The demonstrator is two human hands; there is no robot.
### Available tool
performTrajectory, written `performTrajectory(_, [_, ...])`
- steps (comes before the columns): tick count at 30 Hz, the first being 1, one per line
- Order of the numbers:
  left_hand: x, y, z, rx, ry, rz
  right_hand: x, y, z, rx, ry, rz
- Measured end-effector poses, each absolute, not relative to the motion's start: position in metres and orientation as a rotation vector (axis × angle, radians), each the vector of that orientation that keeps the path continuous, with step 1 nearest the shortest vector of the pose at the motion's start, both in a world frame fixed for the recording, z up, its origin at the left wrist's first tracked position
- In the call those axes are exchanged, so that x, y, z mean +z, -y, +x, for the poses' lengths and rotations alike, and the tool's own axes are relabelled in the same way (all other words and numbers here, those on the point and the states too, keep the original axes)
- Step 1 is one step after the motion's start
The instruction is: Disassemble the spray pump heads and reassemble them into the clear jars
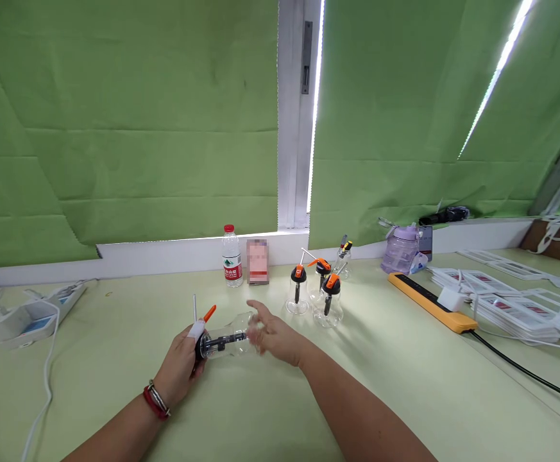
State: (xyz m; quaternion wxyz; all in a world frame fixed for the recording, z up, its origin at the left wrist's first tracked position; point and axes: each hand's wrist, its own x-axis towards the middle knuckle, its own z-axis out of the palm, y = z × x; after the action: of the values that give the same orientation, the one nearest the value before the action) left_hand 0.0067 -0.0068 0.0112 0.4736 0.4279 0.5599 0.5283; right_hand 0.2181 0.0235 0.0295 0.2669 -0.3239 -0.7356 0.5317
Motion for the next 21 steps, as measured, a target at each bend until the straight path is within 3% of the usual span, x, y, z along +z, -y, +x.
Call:
performTrajectory(3, [0.012,0.005,0.006,1.297,-1.391,1.040,0.021,-0.026,0.216,1.796,1.878,-0.975])
performTrajectory(7, [0.009,0.003,0.002,1.233,-1.376,0.998,0.032,-0.024,0.222,1.215,2.164,-0.894])
performTrajectory(9, [0.007,0.003,0.001,1.218,-1.352,0.996,0.038,-0.025,0.226,1.112,2.210,-0.783])
performTrajectory(15, [0.004,0.005,0.005,1.268,-1.335,1.069,0.022,-0.029,0.221,1.726,1.745,-0.912])
performTrajectory(21, [0.005,0.003,0.001,1.241,-1.325,1.059,0.035,-0.020,0.219,1.071,2.149,-0.785])
